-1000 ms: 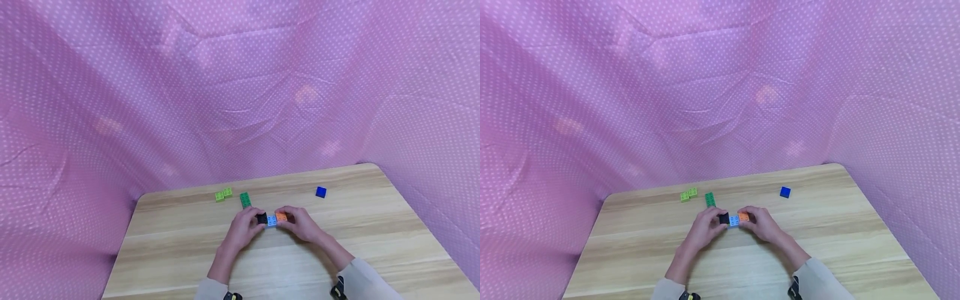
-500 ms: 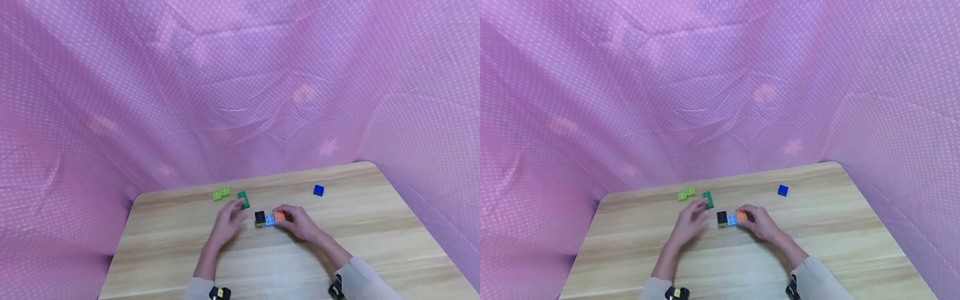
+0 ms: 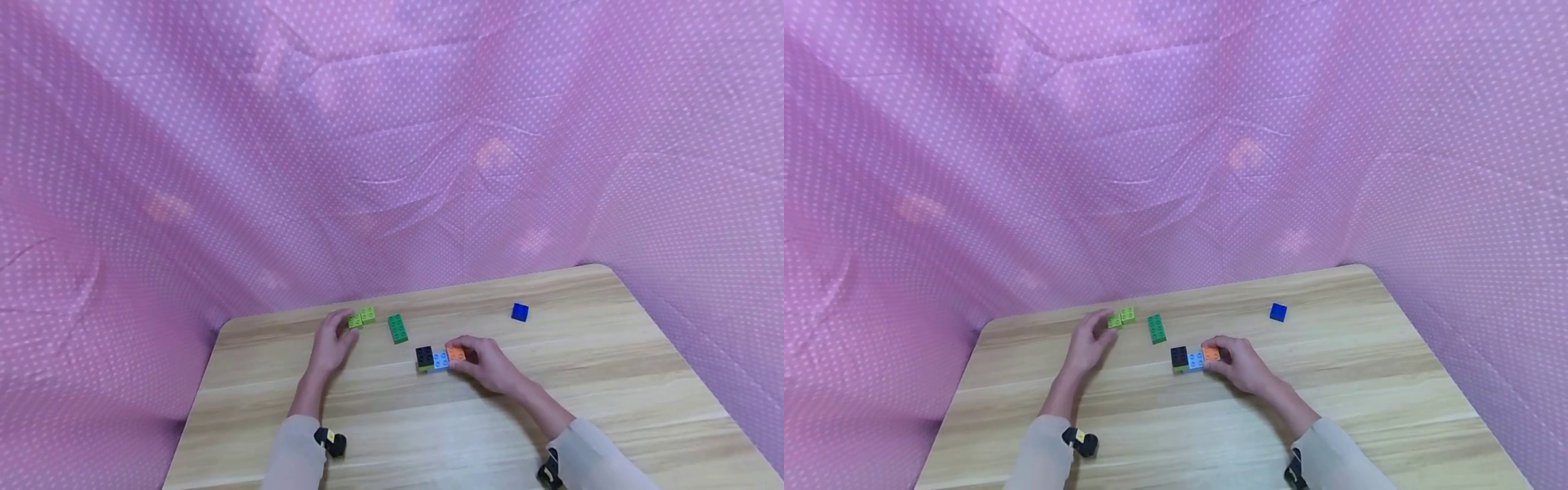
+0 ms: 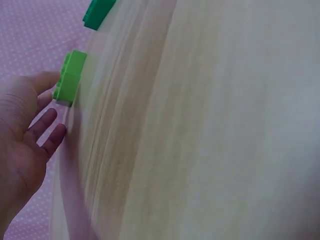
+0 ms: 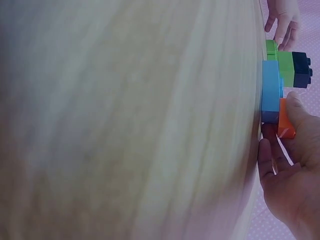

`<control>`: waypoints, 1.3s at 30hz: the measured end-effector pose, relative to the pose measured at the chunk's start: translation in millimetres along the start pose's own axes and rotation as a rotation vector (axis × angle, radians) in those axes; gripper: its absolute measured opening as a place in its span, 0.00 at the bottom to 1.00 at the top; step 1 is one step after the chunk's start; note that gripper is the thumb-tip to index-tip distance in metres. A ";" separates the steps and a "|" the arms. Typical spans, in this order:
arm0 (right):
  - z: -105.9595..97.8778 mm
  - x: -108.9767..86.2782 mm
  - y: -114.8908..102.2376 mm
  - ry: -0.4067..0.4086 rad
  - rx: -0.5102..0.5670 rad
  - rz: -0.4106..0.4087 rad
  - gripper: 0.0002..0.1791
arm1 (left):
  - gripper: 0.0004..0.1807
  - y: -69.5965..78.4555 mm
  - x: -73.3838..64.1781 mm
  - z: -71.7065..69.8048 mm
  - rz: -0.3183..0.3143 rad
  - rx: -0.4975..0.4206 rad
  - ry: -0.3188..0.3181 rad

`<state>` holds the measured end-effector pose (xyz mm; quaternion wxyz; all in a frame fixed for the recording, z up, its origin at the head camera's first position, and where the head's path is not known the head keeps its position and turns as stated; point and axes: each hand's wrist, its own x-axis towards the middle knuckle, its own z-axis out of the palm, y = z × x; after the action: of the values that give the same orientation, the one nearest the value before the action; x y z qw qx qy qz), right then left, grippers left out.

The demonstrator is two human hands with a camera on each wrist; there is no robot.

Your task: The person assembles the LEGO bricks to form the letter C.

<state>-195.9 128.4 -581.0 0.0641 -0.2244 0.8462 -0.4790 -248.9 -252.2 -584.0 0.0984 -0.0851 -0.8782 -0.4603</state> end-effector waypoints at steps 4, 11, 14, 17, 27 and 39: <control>-0.4 -0.4 0.6 0.003 0.001 -0.012 0.21 | 0.28 -4.3 5.4 2.9 -0.019 0.026 -0.024; 0.6 -1.0 2.7 0.007 0.007 -0.021 0.21 | 0.23 -6.0 7.2 6.8 -0.059 0.039 -0.013; 0.8 -0.8 2.0 0.004 0.009 -0.016 0.21 | 0.22 -5.1 3.1 5.2 -0.061 0.014 0.005; 0.1 -0.9 1.4 0.004 0.004 -0.013 0.22 | 0.20 -0.6 -3.8 2.9 -0.049 -0.008 0.012; 0.2 -0.8 3.5 0.010 -0.004 -0.010 0.22 | 0.21 52.1 -34.8 11.6 0.093 -0.087 -0.049; 1.4 -0.7 2.5 0.019 -0.010 -0.050 0.21 | 0.21 109.5 -57.2 56.2 0.157 -0.127 -0.195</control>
<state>-195.6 128.7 -583.8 0.0431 -0.2411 0.8433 -0.4784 -172.6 -147.7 -542.9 0.0429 -0.2038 -0.8433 -0.4955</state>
